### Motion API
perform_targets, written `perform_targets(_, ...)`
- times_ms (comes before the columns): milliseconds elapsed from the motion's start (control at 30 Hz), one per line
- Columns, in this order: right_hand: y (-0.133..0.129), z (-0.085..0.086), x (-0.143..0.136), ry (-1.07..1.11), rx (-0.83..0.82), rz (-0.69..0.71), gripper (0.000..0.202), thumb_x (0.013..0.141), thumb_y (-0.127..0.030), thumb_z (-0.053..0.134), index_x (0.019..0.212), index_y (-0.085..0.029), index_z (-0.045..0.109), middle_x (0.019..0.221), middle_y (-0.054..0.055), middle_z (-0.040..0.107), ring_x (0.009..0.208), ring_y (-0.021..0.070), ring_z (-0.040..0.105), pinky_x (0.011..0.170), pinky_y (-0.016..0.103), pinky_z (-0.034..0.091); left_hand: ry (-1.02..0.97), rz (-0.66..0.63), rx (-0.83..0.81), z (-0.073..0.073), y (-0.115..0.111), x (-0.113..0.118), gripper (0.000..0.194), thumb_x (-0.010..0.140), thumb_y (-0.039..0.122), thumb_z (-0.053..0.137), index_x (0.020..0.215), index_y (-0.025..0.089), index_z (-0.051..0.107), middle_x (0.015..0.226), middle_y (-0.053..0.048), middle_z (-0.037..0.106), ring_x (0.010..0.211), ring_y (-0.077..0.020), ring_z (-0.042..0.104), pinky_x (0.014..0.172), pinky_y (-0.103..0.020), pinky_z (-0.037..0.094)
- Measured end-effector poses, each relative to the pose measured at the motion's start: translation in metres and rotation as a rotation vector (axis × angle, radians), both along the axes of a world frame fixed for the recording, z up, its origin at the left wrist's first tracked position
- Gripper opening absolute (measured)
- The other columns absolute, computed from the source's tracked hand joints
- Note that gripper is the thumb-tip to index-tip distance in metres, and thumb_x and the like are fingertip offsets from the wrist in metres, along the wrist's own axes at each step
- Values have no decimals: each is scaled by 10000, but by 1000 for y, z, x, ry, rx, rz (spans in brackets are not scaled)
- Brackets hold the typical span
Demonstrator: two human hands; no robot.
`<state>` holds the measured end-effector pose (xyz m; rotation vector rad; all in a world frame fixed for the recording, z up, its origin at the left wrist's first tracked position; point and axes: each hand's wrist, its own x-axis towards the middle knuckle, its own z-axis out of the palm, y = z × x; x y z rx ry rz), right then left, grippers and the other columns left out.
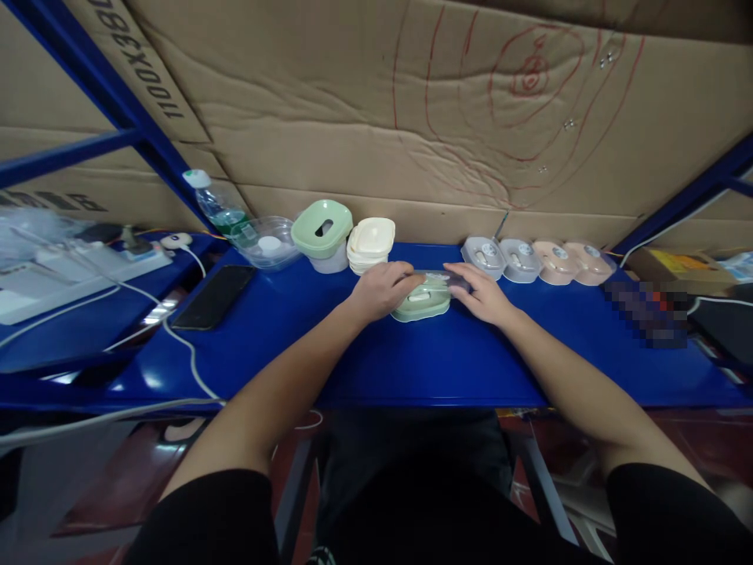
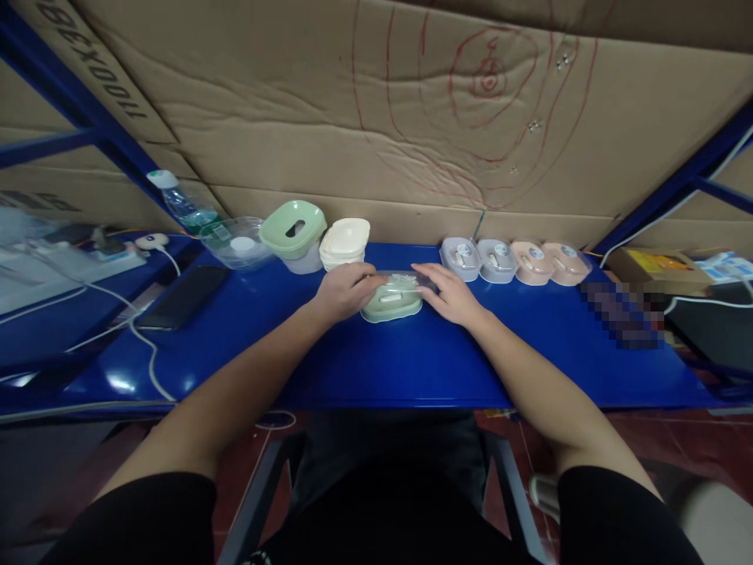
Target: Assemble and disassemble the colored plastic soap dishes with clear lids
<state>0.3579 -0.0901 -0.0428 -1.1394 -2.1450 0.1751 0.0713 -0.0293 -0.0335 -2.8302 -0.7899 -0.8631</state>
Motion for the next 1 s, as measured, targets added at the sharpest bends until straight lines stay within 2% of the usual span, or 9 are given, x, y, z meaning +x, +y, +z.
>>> perform_targets(167, -2, 2, 0, -41, 20, 38, 664, 914, -737, 691, 1478, -388, 650, 1553, 65, 632, 1398, 347, 624, 1196, 583, 513, -34, -20, 39, -1, 5, -3, 384, 1075, 295, 390, 1128, 264, 769, 1153, -115, 771, 1007, -250, 709, 912, -448, 562)
perform_targets(300, -1, 0, -1, -10, 24, 67, 781, 810, -804, 748, 1450, -362, 683, 1581, 98, 599, 1404, 377, 611, 1194, 606, 504, -3, 30, 26, 4, 7, -6, 351, 1063, 276, 408, 1107, 266, 755, 1204, -118, 771, 1045, -270, 709, 931, -483, 560)
perform_targets(400, 0, -1, -3, 51, 0, 75, 743, 887, -771, 696, 1487, -337, 651, 1584, 124, 585, 1440, 381, 577, 1217, 638, 460, -15, 13, 56, 8, 8, -6, 320, 1033, 222, 426, 1081, 240, 741, 1307, -126, 750, 1220, -292, 686, 1037, -522, 542)
perform_targets(500, 1, -3, -4, 96, -22, 71, 693, 958, -715, 641, 1539, -340, 596, 1619, 125, 543, 1498, 370, 518, 1250, 651, 406, -8, -49, 92, 10, 8, -5, 283, 985, 157, 458, 1076, 215, 720, 1438, -122, 695, 1416, -288, 590, 1157, -534, 492)
perform_targets(667, 4, -7, -3, 110, -67, 147, 639, 986, -618, 664, 1565, -368, 561, 1656, 112, 501, 1536, 354, 476, 1271, 640, 375, 152, -126, 7, 11, 3, -1, 326, 1005, 140, 434, 1179, 177, 706, 1472, -127, 676, 1450, -256, 569, 1190, -459, 479)
perform_targets(733, 5, -9, -2, 113, -77, 169, 626, 972, -590, 700, 1547, -371, 583, 1649, 113, 512, 1517, 367, 499, 1257, 662, 386, 215, -135, -23, 10, 1, 0, 313, 1038, 214, 457, 1225, 187, 706, 1432, -126, 700, 1395, -256, 611, 1161, -432, 495)
perform_targets(800, 7, -11, -1, 109, -79, 175, 622, 955, -558, 734, 1535, -378, 598, 1645, 109, 520, 1503, 374, 517, 1245, 676, 395, 240, -149, -14, 7, 0, 1, 335, 1059, 382, 517, 1270, 196, 700, 1424, -132, 701, 1373, -274, 622, 1158, -435, 492)
perform_targets(900, 9, -15, 1, 103, -61, 195, 643, 934, -501, 778, 1540, -387, 596, 1634, 102, 536, 1490, 369, 535, 1239, 672, 411, 225, -181, 35, 1, 3, 2, 580, 984, 622, 635, 1354, 178, 666, 1466, -159, 668, 1419, -323, 576, 1197, -467, 458)
perform_targets(1000, 11, -19, 2, 83, -55, 211, 653, 925, -463, 799, 1542, -390, 597, 1619, 99, 553, 1466, 355, 563, 1225, 654, 444, 209, -203, 43, -6, 5, 3, 687, 915, 670, 713, 1384, 172, 649, 1476, -177, 654, 1393, -343, 587, 1161, -472, 486)
